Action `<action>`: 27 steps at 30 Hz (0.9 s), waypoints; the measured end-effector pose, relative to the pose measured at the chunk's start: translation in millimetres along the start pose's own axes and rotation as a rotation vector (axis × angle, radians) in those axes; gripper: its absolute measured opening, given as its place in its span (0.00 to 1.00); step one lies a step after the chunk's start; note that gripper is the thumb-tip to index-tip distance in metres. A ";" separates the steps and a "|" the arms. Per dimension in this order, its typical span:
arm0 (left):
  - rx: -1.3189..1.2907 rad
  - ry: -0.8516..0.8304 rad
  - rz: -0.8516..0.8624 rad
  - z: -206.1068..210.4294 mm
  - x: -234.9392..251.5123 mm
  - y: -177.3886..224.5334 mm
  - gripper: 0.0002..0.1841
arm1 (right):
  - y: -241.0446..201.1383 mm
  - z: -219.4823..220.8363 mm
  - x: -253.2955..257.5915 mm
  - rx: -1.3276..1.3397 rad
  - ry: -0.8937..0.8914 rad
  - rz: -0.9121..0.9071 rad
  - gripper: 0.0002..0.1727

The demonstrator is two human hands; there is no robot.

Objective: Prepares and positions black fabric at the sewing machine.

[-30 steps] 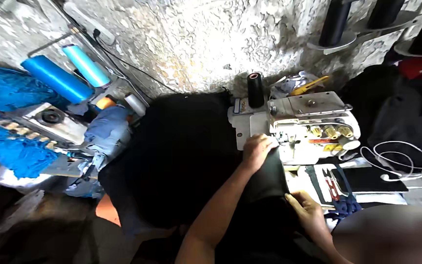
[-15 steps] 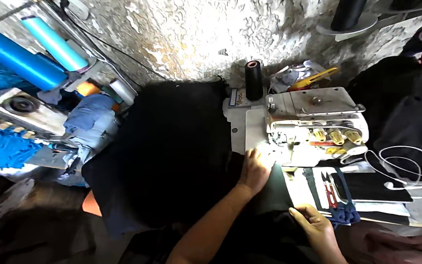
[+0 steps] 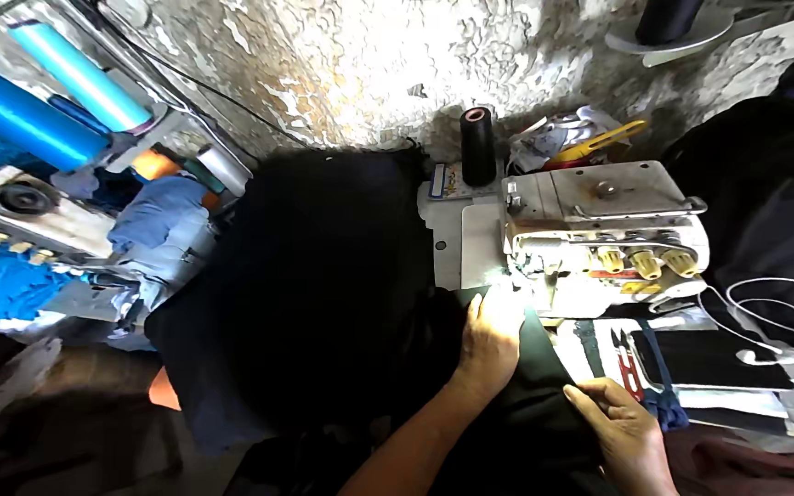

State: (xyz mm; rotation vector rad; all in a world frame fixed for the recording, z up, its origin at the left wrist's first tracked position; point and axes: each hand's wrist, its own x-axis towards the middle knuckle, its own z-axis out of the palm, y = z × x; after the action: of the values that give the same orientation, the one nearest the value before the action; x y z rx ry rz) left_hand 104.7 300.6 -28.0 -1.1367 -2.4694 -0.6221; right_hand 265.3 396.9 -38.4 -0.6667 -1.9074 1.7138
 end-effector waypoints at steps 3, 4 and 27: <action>0.030 0.028 0.006 2.8 1.6 2.1 0.15 | -0.7 -1.3 1.4 -0.019 0.021 -0.002 0.03; 0.033 0.038 0.010 3.7 1.7 2.3 0.15 | -2.3 -1.4 1.0 -0.021 0.023 -0.001 0.03; 0.039 -0.029 -0.008 0.9 0.5 3.2 0.16 | 1.0 21.8 -5.5 -0.098 0.052 -0.142 0.05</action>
State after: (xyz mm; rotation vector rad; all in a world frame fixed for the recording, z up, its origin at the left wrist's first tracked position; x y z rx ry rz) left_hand 106.8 303.3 -27.8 -1.1301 -2.5004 -0.5611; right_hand 255.4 377.0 -41.6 -0.5906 -1.9633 1.5103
